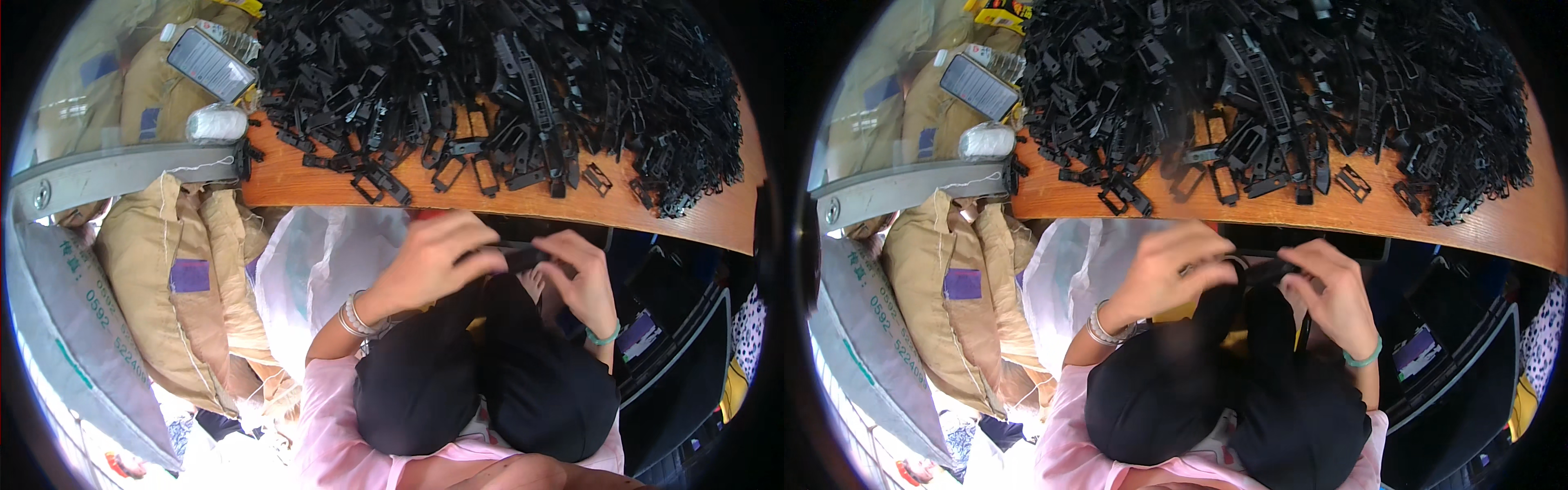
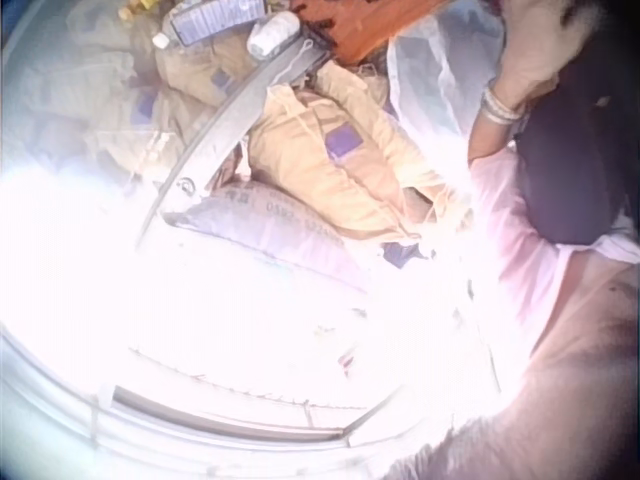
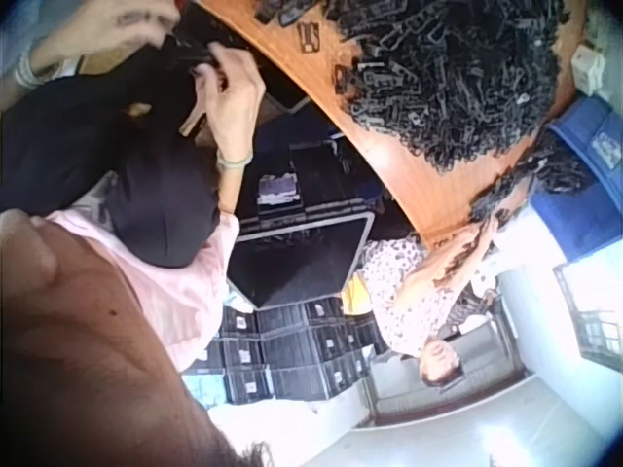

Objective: The person assembles plastic components by picking up plastic parts from the pile on the table and fitting them together by hand.

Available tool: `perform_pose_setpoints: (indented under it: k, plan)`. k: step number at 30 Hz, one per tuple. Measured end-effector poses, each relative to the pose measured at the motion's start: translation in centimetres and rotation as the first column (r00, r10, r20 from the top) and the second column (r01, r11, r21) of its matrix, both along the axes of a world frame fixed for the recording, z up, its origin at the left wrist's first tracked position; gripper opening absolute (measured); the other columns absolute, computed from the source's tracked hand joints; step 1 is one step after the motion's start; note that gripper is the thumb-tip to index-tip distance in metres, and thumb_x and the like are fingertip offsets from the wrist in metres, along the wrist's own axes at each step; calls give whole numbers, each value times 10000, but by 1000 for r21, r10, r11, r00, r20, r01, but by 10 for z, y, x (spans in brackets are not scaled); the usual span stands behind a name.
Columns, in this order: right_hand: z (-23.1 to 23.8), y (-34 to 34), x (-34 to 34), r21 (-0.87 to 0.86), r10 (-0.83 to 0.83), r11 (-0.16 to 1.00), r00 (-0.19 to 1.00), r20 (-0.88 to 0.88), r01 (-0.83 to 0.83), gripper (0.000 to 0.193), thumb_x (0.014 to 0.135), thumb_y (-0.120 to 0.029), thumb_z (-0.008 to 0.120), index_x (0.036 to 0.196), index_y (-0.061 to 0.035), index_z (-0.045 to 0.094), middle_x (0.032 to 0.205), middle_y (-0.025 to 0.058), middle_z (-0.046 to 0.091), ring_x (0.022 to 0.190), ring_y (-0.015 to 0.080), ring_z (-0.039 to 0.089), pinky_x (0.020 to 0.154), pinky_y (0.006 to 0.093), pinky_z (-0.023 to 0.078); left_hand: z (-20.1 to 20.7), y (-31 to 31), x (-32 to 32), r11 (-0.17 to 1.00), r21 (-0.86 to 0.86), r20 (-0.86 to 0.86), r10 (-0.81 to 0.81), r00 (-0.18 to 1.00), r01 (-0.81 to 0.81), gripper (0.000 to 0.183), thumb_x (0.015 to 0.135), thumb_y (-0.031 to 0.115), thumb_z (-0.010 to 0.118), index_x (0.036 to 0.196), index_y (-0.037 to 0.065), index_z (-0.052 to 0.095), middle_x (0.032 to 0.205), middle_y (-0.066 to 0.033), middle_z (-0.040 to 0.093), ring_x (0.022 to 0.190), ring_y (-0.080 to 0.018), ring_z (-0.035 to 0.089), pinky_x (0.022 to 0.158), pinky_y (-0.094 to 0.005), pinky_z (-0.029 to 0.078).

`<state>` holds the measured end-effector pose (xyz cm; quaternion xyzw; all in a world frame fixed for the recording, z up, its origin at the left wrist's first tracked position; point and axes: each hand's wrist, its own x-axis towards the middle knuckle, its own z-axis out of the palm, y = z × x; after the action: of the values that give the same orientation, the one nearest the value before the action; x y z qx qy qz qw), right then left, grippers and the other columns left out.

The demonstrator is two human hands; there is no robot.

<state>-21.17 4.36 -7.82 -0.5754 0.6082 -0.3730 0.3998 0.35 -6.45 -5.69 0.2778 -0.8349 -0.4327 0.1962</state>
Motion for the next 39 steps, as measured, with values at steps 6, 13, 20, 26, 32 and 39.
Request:
perform_pose_setpoints:
  k: [6,13,20,26,32,39]
  plan:
    - [1,1,-3,48,-190,981,977,100,186,157,787,93,625,939,56,645,823,94,620,721,155,641,590,235,481,-9,-13,15,879,-278,132,433,891,-386,130,758,-25,679,882,-3,649,807,-84,580,671,-174,596,557,-287,463]
    - [3,-3,-7,-223,-575,813,803,-160,538,112,794,78,642,892,24,644,842,72,595,637,105,528,549,203,399,-21,-25,2,762,-564,83,437,896,-320,115,741,-4,699,839,12,640,790,-83,542,638,-230,581,560,-318,453]
    - [-21,-18,-25,-428,-630,771,663,-404,471,144,774,47,668,906,-4,640,971,92,627,660,153,584,576,256,474,0,-17,3,810,-488,-38,353,935,-326,185,730,-20,707,878,2,597,969,-144,587,750,-242,612,621,-320,491]
    - [8,-15,-8,-541,-390,804,905,-168,246,176,689,36,715,849,-1,652,1031,128,653,668,194,576,574,282,474,3,1,-32,988,70,-58,143,988,-139,506,737,-17,715,1202,48,527,1050,-90,659,847,-142,652,683,-252,508]
    - [9,-20,-2,-558,-223,829,901,-373,-26,283,568,20,711,840,-4,640,1040,120,628,766,246,588,601,325,496,-3,0,-39,993,117,-107,44,993,-32,651,740,-17,693,1327,20,414,1034,-127,639,789,-230,615,638,-311,495]
    - [10,-20,6,-579,-283,809,796,-535,-101,239,612,-68,626,832,25,624,1023,117,618,808,260,587,601,328,465,2,4,-38,994,90,-3,64,998,-63,683,733,-19,731,1332,39,409,1045,-101,674,842,-156,660,618,-261,501]
